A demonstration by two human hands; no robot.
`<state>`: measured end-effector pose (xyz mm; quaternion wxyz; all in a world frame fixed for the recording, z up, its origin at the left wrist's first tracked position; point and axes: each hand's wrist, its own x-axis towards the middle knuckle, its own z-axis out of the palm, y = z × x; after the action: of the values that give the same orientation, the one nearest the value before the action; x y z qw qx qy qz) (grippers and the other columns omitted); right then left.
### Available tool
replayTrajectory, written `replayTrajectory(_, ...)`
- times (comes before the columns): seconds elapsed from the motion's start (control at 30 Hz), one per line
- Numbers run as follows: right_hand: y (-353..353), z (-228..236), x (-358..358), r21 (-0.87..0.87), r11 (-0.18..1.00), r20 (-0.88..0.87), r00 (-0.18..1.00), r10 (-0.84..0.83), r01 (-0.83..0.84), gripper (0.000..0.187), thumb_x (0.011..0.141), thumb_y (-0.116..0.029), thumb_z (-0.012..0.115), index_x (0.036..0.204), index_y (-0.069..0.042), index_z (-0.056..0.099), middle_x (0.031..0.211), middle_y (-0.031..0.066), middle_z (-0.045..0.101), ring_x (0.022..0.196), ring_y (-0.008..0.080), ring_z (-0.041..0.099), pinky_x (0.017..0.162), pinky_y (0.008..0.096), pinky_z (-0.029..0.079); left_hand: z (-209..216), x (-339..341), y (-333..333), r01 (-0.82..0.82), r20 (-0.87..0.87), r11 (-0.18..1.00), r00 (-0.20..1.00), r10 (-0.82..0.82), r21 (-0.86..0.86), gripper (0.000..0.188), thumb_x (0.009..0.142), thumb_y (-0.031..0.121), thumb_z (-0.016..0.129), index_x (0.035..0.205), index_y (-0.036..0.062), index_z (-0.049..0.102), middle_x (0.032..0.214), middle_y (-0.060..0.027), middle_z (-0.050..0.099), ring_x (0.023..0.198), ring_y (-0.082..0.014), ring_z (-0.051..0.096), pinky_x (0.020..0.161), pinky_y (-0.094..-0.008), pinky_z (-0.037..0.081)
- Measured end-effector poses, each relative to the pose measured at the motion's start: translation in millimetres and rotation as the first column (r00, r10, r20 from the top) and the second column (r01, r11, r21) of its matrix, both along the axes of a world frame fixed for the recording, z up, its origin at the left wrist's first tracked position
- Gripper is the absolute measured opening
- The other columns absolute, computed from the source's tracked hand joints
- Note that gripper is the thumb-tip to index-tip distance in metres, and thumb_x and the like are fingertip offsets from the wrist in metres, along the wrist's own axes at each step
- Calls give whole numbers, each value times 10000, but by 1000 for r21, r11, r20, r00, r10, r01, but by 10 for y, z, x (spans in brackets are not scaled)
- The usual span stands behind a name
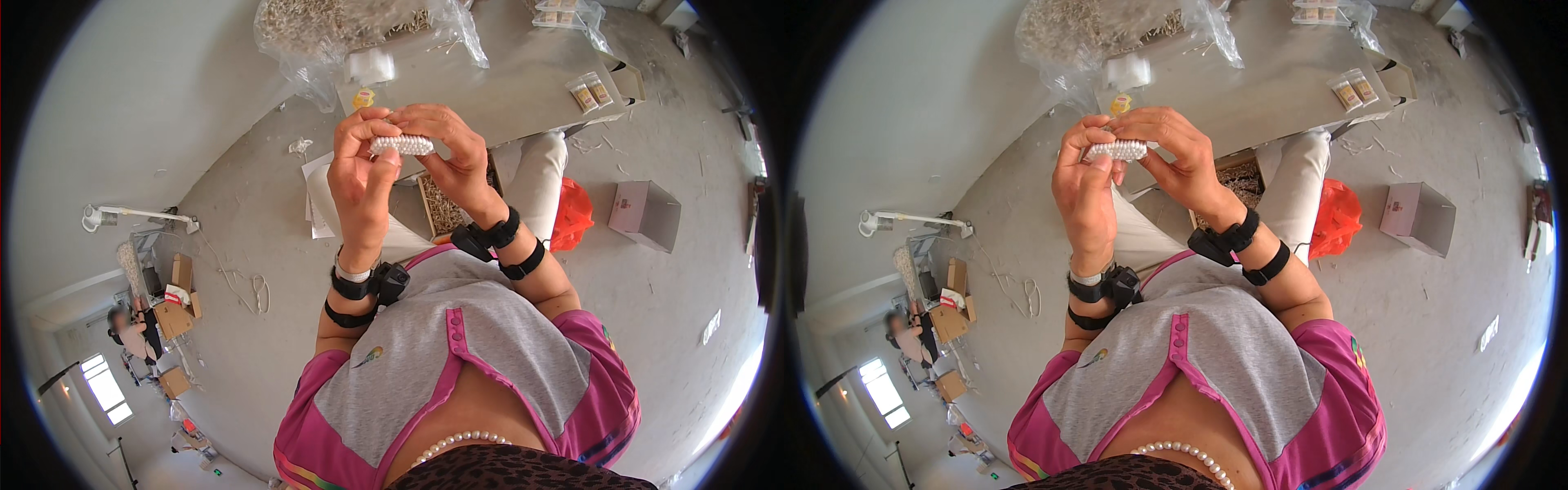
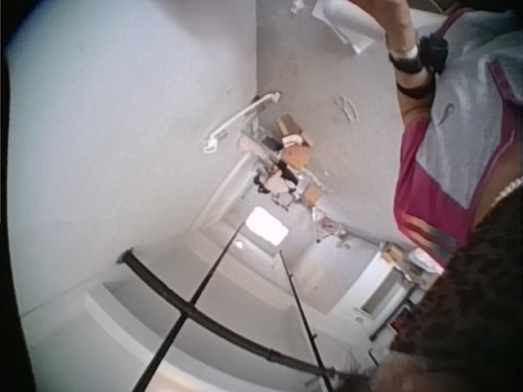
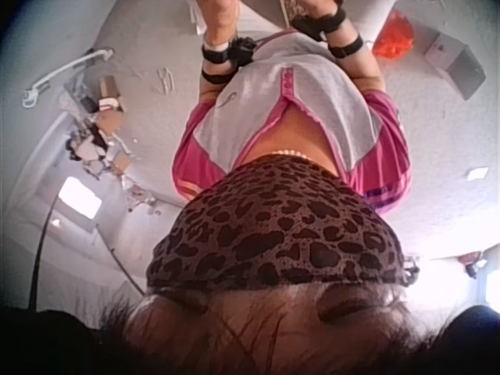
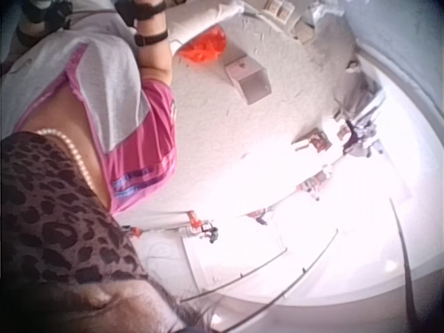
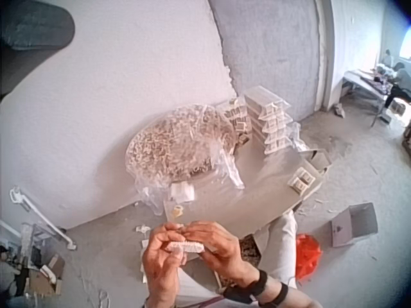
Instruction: Manually sort and package small white plastic/rubber industrial components into small plastic bags.
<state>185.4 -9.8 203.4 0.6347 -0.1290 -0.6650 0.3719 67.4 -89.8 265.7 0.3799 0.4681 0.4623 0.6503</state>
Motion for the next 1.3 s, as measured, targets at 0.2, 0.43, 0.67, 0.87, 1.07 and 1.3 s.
replayTrajectory(0.2,-3,-5,-4,-4,1000,-3,1000,-1,1,382,770,85,737,1126,-49,715,1164,83,738,1137,295,678,959,403,547,-19,14,5,-26,-76,999,997,27,20,228,874,34,626,1101,18,607,1356,-113,503,901,-97,504,711,-258,426)
replayTrajectory(0.43,0,9,4,17,1000,1,1000,-18,18,388,761,93,737,1122,-45,713,1163,82,738,1133,296,678,951,406,551,-16,18,5,-33,-80,999,996,34,22,198,885,35,631,1082,24,611,1348,-110,509,887,-89,499,703,-252,421)
replayTrajectory(0.67,0,2,3,37,999,8,1000,-27,26,379,760,90,742,1113,-42,714,1152,82,737,1128,297,680,947,408,553,1,27,-1,-60,-98,998,993,60,-5,184,905,42,599,1087,19,611,1351,-116,509,816,-90,491,701,-252,420)
replayTrajectory(0.87,-11,13,2,-29,999,-19,1000,12,-13,360,782,93,726,1115,-42,714,1159,91,736,1125,295,680,961,406,544,76,34,-23,11,81,999,997,-8,-30,219,927,103,554,1121,20,613,1368,-126,506,809,-94,493,718,-254,426)
replayTrajectory(1.07,-17,31,13,-56,997,-24,999,48,-49,362,802,104,704,1132,-45,706,1163,101,734,1126,293,677,974,401,534,46,17,-6,-26,-93,1000,995,26,-2,244,899,68,596,1137,16,613,1362,-116,504,860,-85,494,720,-245,415)
replayTrajectory(1.3,4,24,32,-83,988,-29,992,125,-127,394,800,90,706,1169,-47,701,1212,98,713,1182,296,645,1019,421,505,80,3,-20,44,-49,999,998,-44,2,236,935,48,622,1164,-9,622,1348,-103,468,1211,-170,523,1052,-338,433)
